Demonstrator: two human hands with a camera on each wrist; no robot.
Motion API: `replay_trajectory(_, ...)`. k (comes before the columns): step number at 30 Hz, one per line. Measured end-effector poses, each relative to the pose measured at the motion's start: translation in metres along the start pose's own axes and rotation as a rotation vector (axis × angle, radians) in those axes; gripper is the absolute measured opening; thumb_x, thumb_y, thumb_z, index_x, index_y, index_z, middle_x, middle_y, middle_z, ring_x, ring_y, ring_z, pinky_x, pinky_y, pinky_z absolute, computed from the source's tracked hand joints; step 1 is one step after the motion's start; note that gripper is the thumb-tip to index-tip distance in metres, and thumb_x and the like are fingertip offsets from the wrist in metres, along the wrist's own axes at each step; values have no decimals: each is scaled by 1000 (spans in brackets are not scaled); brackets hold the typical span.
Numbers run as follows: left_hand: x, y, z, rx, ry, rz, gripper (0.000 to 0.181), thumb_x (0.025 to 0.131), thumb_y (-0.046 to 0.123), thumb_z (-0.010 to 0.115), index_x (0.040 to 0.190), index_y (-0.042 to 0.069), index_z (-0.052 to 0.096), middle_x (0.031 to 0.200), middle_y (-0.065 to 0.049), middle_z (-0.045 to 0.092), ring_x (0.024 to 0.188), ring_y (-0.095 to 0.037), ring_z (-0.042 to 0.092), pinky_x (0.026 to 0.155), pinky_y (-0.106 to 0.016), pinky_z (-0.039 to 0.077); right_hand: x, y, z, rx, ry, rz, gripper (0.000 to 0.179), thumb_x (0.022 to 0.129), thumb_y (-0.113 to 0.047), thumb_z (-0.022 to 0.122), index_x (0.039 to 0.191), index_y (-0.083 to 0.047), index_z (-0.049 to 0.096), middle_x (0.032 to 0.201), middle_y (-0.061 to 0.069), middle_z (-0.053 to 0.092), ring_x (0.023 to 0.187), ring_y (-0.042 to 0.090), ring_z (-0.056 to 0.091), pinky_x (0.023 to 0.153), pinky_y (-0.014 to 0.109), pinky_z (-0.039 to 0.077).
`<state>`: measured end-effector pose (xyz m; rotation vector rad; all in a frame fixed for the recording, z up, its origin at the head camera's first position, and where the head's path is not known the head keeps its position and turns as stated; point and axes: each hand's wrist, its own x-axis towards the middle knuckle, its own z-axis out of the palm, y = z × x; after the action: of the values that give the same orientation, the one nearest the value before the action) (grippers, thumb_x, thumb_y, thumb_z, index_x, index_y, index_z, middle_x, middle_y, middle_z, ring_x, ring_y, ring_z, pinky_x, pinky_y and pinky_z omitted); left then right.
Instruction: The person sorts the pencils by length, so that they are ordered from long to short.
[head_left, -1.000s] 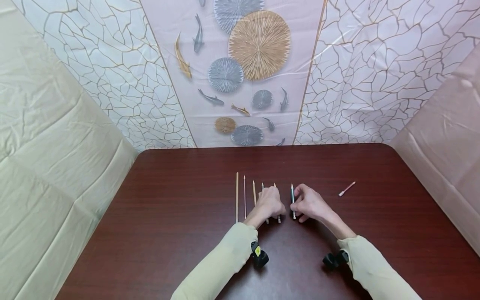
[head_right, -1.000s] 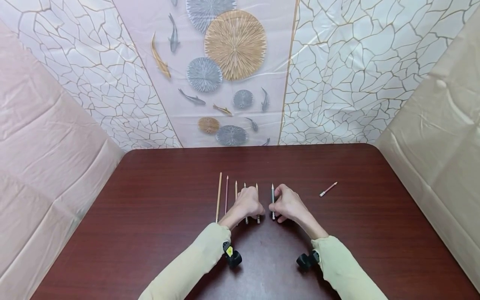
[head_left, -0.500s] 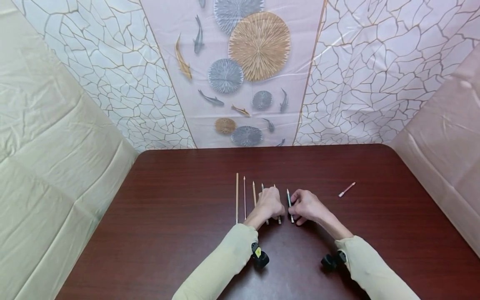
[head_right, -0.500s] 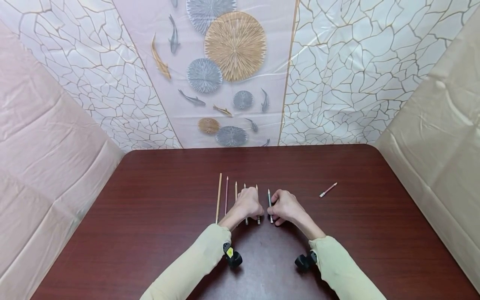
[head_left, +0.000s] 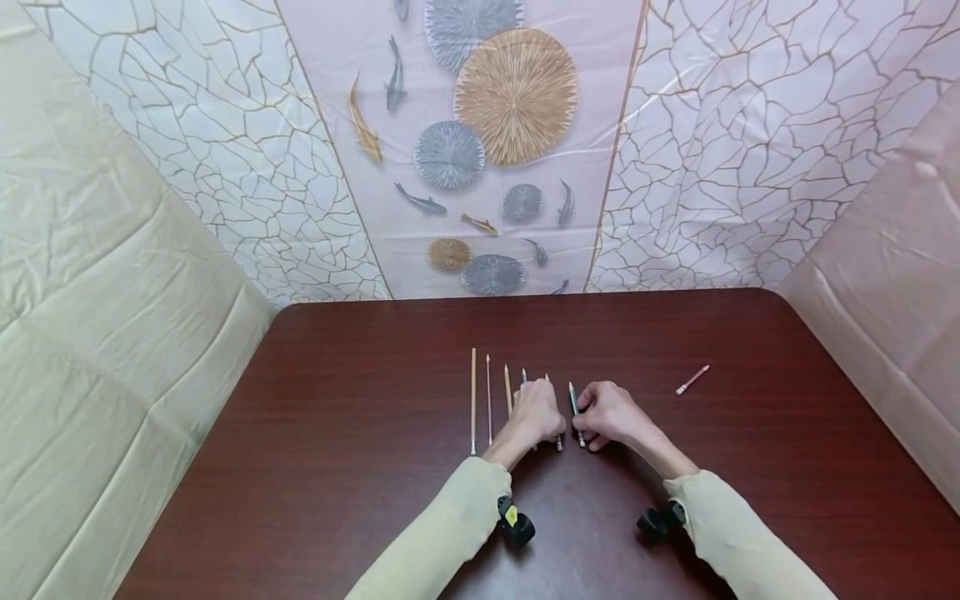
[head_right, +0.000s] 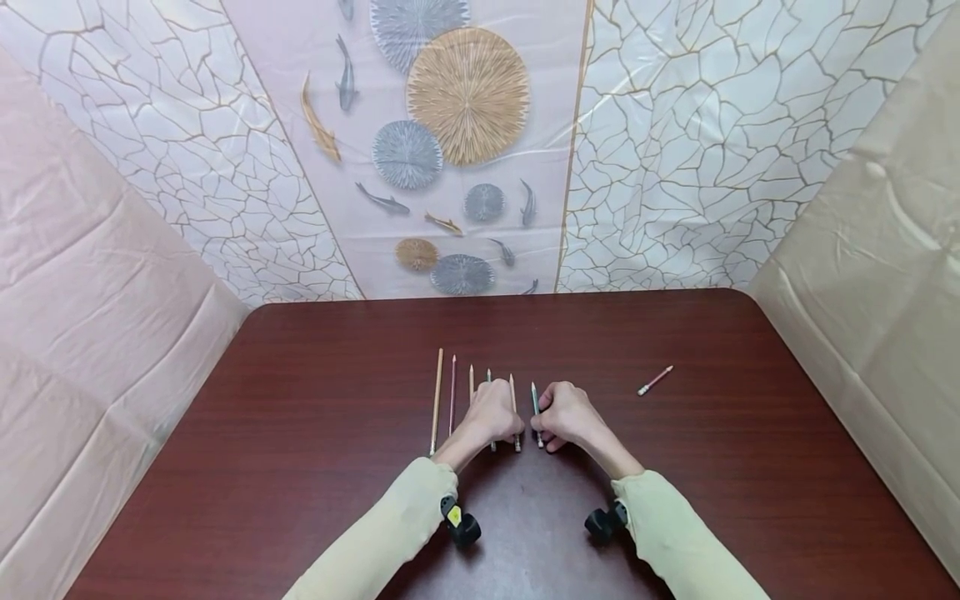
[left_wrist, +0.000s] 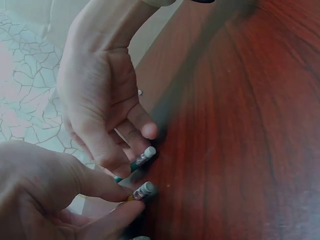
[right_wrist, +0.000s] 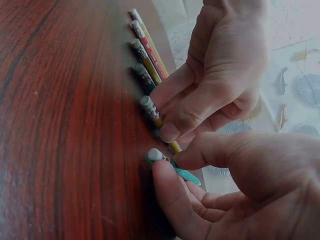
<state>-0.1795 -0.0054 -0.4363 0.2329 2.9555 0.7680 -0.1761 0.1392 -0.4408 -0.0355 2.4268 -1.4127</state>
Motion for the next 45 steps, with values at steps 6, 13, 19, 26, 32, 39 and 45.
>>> replay_trajectory(6, -3, -1, 3, 9, 52, 30, 26, 64, 2, 79, 62, 11, 55, 69, -7, 63, 73, -26, 66, 62, -33, 52, 0, 1, 2, -48, 27, -28, 21, 72, 8, 65, 91, 7, 55, 62, 14, 62, 50, 20, 64, 46, 35, 55)
replay_trajectory(13, -8, -1, 5, -2, 85, 14, 32, 64, 4, 82, 90, 3, 63, 79, -12, 67, 82, -31, 67, 68, -37, 53, 1, 1, 4, -69, 41, -38, 19, 72, 9, 65, 89, 5, 57, 61, 12, 62, 50, 19, 63, 46, 35, 54)
replay_trajectory(19, -10, -2, 5, 14, 116, 30, 37, 65, 7, 85, 95, 2, 65, 82, -13, 70, 85, -31, 69, 72, -38, 53, 0, 1, 5, -49, 27, -66, 18, 74, 9, 66, 90, 7, 58, 63, 11, 62, 51, 18, 64, 47, 35, 55)
replay_trajectory(26, -10, -4, 5, 8, 121, 52, 30, 66, 7, 84, 88, 4, 63, 79, -11, 69, 87, -31, 69, 74, -40, 53, 1, 3, 6, -23, 18, -105, 17, 78, 8, 69, 92, 9, 59, 63, 11, 63, 52, 19, 64, 47, 36, 55)
replay_trajectory(32, -11, -5, 5, 23, 120, 62, 29, 68, 8, 85, 88, 4, 63, 76, -8, 67, 84, -29, 69, 72, -38, 54, 0, 3, 5, -14, 8, -119, 18, 79, 9, 69, 93, 10, 59, 64, 13, 65, 53, 20, 65, 48, 36, 55)
replay_trajectory(39, -11, -4, 5, 23, 125, 68, 29, 68, 7, 83, 90, 3, 65, 78, -9, 69, 83, -29, 69, 69, -38, 55, 1, 4, 6, -9, 27, -98, 16, 80, 7, 69, 92, 9, 60, 63, 10, 64, 52, 20, 65, 48, 36, 55)
replay_trajectory(45, -10, -3, 6, 7, 123, 59, 27, 69, 6, 83, 88, 3, 64, 78, -11, 68, 81, -30, 69, 67, -38, 55, 2, 5, 6, -9, 30, -86, 17, 80, 6, 70, 93, 9, 60, 63, 9, 64, 52, 21, 66, 48, 36, 55)
